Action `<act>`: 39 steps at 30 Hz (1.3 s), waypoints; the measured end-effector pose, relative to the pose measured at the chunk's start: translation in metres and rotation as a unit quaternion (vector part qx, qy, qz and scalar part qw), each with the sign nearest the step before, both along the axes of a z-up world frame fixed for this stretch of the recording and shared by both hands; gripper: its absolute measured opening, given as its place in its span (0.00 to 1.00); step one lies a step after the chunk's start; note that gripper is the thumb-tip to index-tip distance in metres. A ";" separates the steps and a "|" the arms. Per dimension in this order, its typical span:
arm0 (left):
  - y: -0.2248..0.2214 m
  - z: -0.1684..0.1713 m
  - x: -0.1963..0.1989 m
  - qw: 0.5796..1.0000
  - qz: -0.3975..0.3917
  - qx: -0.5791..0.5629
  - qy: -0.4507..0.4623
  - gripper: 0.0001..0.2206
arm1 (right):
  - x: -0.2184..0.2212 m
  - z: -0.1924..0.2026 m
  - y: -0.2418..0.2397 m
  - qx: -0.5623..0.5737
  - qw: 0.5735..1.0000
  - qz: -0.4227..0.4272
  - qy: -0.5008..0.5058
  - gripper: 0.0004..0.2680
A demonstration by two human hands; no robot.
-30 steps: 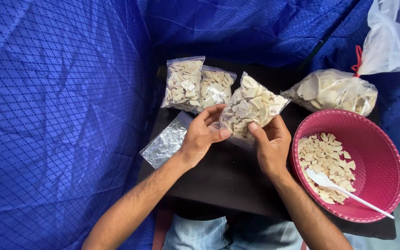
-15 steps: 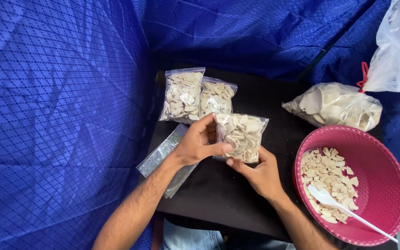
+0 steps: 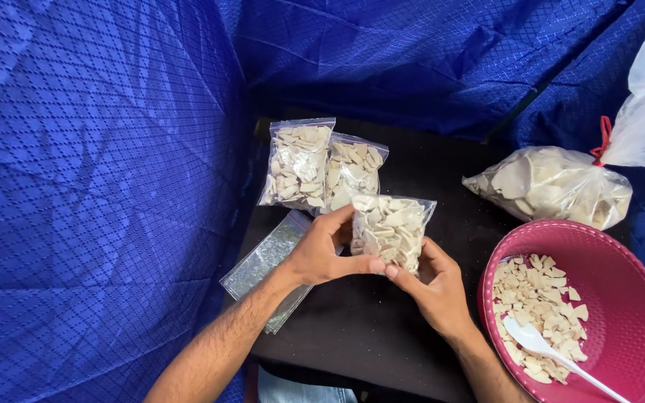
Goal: Scooping small crackers from a bowl into plastic bags using a spoon
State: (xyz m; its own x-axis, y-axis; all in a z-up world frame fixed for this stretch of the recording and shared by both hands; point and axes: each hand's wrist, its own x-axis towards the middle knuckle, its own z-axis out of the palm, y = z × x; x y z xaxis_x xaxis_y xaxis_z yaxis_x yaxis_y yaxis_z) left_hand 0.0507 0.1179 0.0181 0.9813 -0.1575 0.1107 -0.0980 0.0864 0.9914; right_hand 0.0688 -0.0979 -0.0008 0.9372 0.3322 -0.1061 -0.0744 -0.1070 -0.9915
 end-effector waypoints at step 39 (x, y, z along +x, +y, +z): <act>0.013 0.004 -0.011 0.996 0.089 0.014 -0.014 0.20 | 0.001 -0.030 -0.009 -0.106 0.992 0.050 -0.049 0.15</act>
